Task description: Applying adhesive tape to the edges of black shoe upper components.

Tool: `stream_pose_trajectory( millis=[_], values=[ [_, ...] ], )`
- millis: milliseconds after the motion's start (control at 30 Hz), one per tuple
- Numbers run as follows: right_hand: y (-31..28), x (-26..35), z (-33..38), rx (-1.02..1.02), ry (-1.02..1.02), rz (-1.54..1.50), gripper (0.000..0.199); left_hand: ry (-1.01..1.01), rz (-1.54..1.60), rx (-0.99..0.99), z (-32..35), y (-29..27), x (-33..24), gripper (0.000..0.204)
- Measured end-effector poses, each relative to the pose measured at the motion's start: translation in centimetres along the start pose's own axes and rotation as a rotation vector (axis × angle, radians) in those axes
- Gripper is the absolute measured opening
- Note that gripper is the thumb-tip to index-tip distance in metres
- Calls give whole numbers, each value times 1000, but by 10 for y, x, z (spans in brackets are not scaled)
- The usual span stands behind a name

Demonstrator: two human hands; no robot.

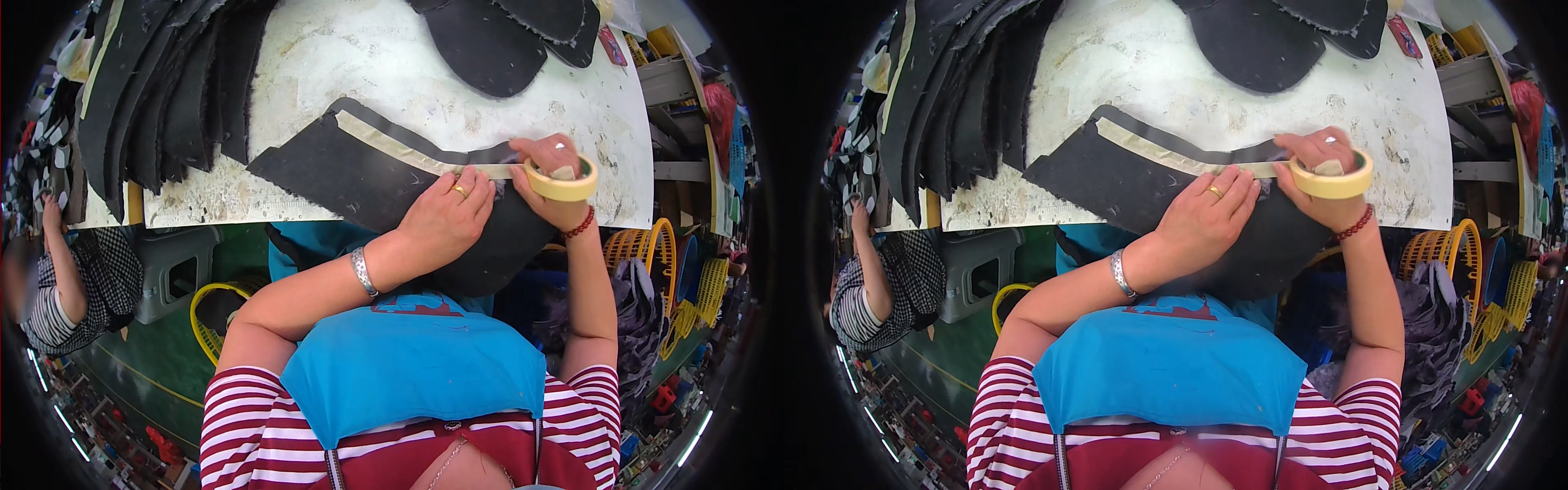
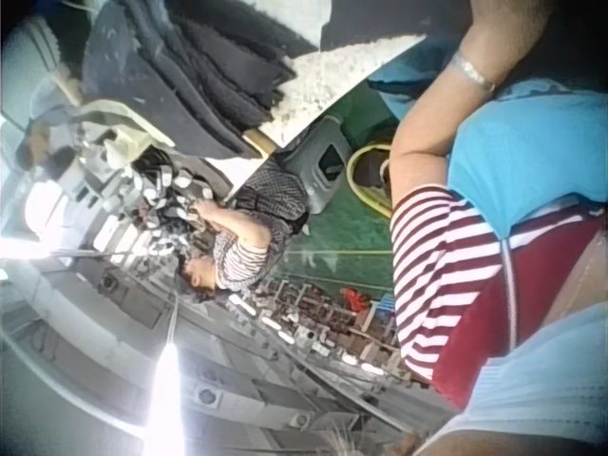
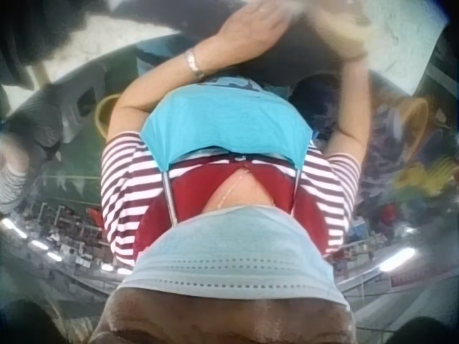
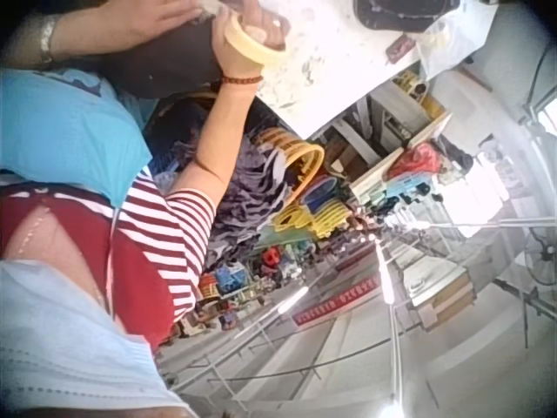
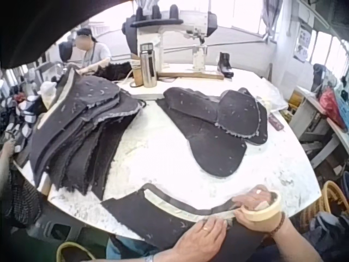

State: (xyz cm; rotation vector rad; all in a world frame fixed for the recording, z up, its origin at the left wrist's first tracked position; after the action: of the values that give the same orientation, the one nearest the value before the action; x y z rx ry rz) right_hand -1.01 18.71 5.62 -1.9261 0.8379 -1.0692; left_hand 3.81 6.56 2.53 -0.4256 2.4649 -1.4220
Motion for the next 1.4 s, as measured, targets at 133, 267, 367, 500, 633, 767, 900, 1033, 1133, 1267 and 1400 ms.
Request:
stream_pose_trajectory(
  millis=[133, 267, 367, 500, 633, 767, 900, 1033, 1133, 1267, 1400],
  values=[
    [-19, -17, 1, -37, -62, 358, 37, 10, -29, 16, 0, 0, -2, 41],
    [-17, -12, -4, -27, -90, 266, 30, 11, -56, 5, 1, 2, -4, 43],
    [-4, -26, -3, 0, -31, 52, 20, 20, -109, 16, 0, 4, -6, 45],
    [4, -31, -5, 8, 22, -92, 15, 35, -126, 34, 0, 6, -9, 46],
    [9, -32, -4, 8, 34, -9, 15, 51, -146, 22, -1, 4, -9, 47],
    [11, -19, -8, -1, -34, 151, 17, -31, -39, 67, -3, 3, 3, 51],
    [18, -20, -8, 26, -27, 308, 19, -208, 73, 96, -6, -1, 31, 56],
    [15, -13, -3, -49, 2, 289, 20, -340, 224, 86, -12, 7, 64, 47],
    [13, -7, 9, -156, 19, 211, 18, -361, 228, -234, -30, -23, 68, 38],
    [9, -3, 20, -192, 112, 175, 15, -491, 345, 42, -33, 31, 73, 36],
    [-12, 6, 21, -235, 129, 14, 18, -601, 568, -115, -29, 29, 81, 32]
  ],
)
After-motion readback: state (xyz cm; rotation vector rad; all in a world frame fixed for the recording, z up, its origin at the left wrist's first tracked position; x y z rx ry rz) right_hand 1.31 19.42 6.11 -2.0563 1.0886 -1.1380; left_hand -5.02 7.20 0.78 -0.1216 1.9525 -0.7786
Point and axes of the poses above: each hand's wrist, its own z-axis away from the middle knuckle, its own y-axis out of the palm, x = y × z, the point moved 10 cm from there along -z, towards the middle knuckle, and after that the axes turned 6 degrees about y, right-handed, at the moved point
